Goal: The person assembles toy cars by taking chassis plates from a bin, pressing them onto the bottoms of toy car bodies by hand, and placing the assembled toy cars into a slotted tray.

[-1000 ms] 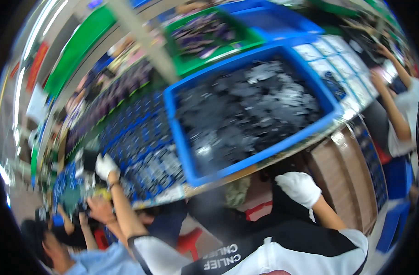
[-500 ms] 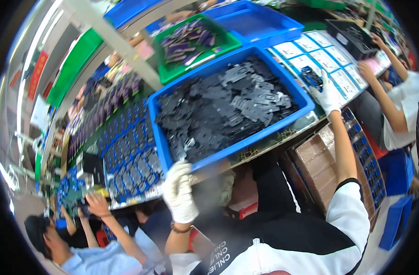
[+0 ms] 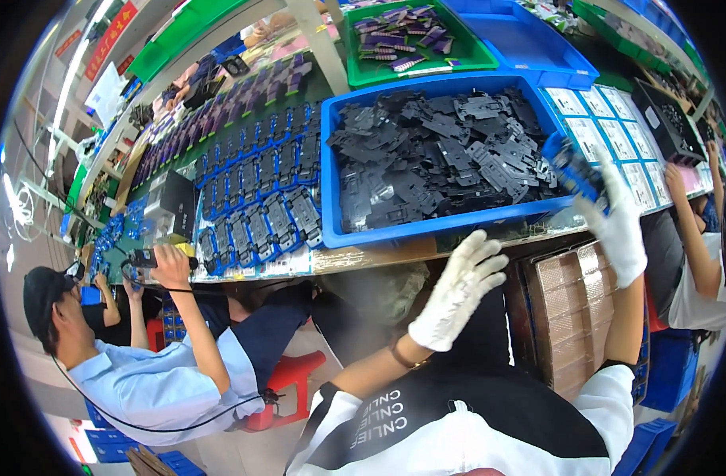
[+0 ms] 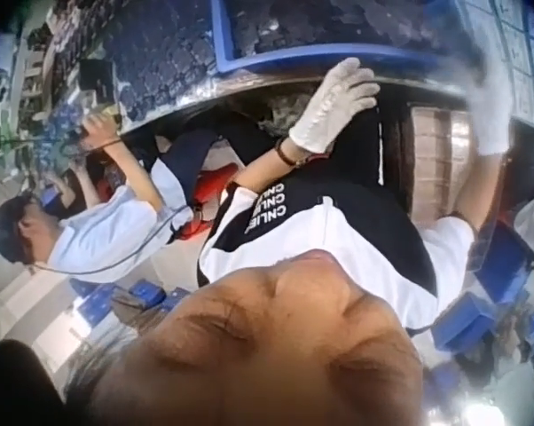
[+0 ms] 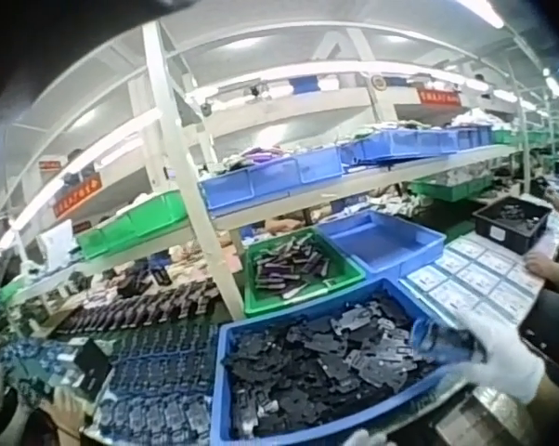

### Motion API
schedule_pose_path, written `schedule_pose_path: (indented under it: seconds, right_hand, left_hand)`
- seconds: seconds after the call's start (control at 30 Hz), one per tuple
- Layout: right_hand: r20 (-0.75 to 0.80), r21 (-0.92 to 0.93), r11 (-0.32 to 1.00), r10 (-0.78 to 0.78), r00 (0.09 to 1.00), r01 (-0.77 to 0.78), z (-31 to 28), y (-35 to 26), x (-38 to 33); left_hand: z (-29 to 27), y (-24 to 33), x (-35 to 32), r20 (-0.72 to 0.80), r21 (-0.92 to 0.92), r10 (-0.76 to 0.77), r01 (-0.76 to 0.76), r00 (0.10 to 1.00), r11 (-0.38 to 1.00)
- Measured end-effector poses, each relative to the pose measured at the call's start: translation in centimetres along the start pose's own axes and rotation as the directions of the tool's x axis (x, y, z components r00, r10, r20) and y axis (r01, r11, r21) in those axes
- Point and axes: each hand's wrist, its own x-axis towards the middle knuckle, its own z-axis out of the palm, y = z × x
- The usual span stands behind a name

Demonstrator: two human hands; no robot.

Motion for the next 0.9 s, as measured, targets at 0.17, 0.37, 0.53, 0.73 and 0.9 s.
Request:
schedule_pose_path:
  seconds: [0.17, 0.37, 0.53, 0.73, 0.9]
  right_hand:
    - [0.252, 0.095, 0.96, -0.279, 0.927, 0.263, 4.5, -8.7, -3.1]
    - [0.269, 0.149, 0.928, -0.37, 0.889, 0.341, 7.3, -10.5, -1.5]
    - [0.137, -0.323, 0.94, -0.066, 0.988, 0.107, 10.7, -6.2, 5.8]
    - [0.272, -0.153, 0.975, -0.116, 0.955, 0.162, 12.2, 0.7, 7.8]
    - [-0.101, 0.296, 0.944, 0.184, 0.978, -0.147, 9.5, -4.0, 6.0]
  left_hand:
    - [2.2, -0.1, 0.6, -0.13, -0.082, 0.127, -0.138, 0.983, 0.987]
    - [0.0, 2.5, -2.0, -0.361, -0.195, 0.163, -0.245, 0.918, 0.95]
    - [-1.3, 3.3, -4.2, -0.421, -0.346, 0.125, -0.286, 0.898, 0.893]
    - [-1.0, 4.0, -5.9, -0.344, -0.412, 0.083, -0.229, 0.935, 0.882]
    - [0.0, 5.7, -7.4, -0.338, -0.419, 0.075, -0.221, 0.938, 0.881]
